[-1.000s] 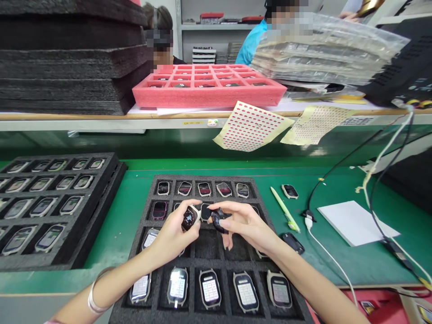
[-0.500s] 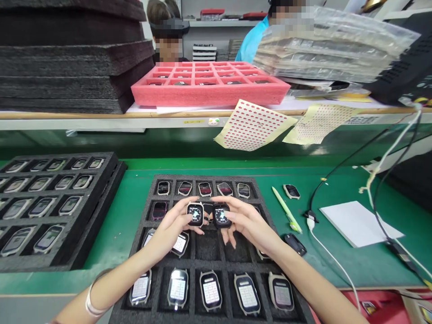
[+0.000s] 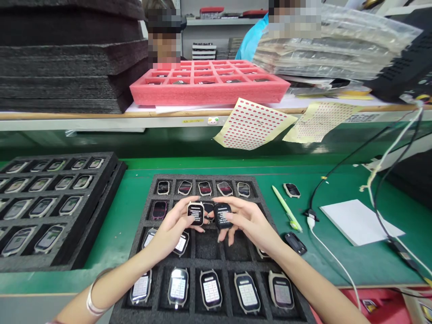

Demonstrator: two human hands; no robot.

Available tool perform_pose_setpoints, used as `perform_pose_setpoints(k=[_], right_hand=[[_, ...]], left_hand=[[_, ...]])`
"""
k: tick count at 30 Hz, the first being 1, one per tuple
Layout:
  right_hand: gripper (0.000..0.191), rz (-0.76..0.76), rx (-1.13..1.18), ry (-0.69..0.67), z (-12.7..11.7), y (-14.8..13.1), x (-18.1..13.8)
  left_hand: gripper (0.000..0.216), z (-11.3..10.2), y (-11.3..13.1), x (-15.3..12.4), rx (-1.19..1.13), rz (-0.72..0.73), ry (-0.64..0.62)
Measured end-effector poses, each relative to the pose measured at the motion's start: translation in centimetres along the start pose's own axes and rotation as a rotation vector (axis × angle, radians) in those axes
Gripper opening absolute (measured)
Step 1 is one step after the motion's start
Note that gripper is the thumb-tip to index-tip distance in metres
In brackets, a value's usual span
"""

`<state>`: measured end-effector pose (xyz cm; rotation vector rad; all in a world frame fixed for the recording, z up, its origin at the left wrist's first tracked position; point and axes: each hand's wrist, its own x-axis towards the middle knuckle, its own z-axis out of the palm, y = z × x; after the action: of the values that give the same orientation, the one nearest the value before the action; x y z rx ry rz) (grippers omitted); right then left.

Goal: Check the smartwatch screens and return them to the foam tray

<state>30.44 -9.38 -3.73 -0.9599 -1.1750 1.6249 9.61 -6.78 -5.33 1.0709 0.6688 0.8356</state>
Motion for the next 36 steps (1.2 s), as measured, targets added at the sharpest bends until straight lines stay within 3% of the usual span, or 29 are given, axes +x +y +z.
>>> perform_pose_setpoints(k=[6, 11, 14, 19, 24, 28, 32, 36], right_hand=[[0.039, -0.025, -0.176, 0.036, 0.4, 0.0, -0.2], [0.066, -0.007, -0.297, -0.072, 0.3, -0.3, -1.4], [0.060, 0.012, -0.594, -0.111, -0.4, -0.5, -2.7], [0.046, -0.104, -1.209, -0.153, -1.6, -0.9, -4.4], [0.050, -0.120, -1.343, -0.215, -2.8, -1.6, -5.2], [0.029, -0.207, -1.459, -0.016, -5.3, -1.6, -4.8], [0.031, -0.203, -1.588, 0.158, -7.8, 0.0, -3.8], [0.031, -0.211, -1.524, 0.264, -8.3, 1.5, -3.4]], left_hand=[[0.038, 0.1, 0.2, 0.1, 0.037, 0.007, 0.006], [0.041, 0.3, 0.5, 0.0, 0.048, 0.000, 0.016], [0.042, 0.3, 0.6, 0.0, 0.050, -0.024, -0.009], [0.036, 0.3, 0.1, 0.0, 0.024, -0.045, -0.082], [0.035, 0.3, -0.2, 0.1, 0.005, -0.058, -0.086], [0.033, 0.4, 0.0, 0.1, 0.016, -0.070, -0.066], [0.033, 0.5, 0.2, 0.0, 0.010, -0.079, -0.063], [0.034, 0.5, 0.2, 0.1, 0.000, -0.081, -0.063]])
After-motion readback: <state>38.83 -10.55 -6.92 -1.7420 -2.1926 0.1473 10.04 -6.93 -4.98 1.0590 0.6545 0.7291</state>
